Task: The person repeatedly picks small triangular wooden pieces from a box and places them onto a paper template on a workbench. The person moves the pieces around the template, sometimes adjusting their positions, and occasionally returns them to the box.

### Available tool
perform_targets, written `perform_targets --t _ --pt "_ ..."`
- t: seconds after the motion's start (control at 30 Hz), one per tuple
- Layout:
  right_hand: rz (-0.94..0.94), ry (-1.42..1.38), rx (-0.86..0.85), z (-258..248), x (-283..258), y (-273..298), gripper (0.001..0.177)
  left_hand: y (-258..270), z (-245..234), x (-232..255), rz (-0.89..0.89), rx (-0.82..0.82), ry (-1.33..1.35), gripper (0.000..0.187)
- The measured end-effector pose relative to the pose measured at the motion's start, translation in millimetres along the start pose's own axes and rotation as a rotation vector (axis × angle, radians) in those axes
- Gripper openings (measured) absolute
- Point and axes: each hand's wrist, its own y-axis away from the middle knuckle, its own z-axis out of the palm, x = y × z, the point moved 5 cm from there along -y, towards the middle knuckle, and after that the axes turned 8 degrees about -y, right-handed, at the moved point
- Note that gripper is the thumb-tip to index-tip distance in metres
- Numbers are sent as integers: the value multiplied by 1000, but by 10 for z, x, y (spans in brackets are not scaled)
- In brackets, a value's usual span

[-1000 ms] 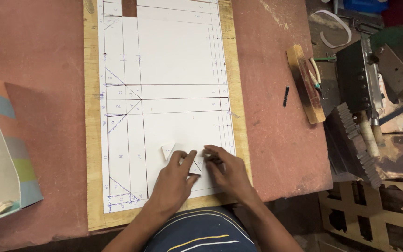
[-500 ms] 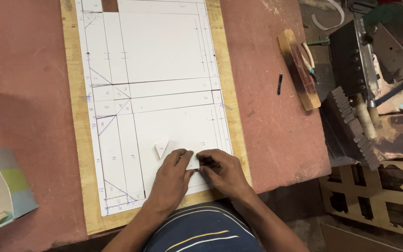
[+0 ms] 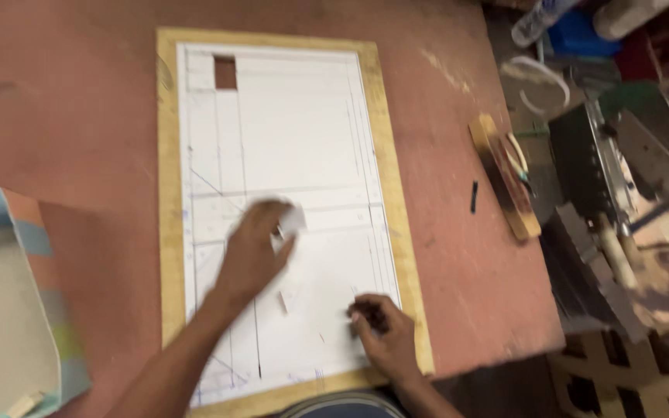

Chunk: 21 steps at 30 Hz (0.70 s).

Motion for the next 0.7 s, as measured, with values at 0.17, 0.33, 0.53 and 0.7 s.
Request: perform_targets --t 0.17,0.33,0.53,0.7 --pt "-5 136 76 -17 248 22 17 -1545 -351 -1073 -33 150 -162 41" --pt "75 154 140 -48 523 -41 17 -2537 -353 -1704 24 84 -482 42" --pt "253 115 196 -53 738 1 20 -2897 -190 -2081 9 -103 -529 44" --pt "269 98 190 -51 723 -4 23 -2858 -218 -2011 18 -54 -568 28"
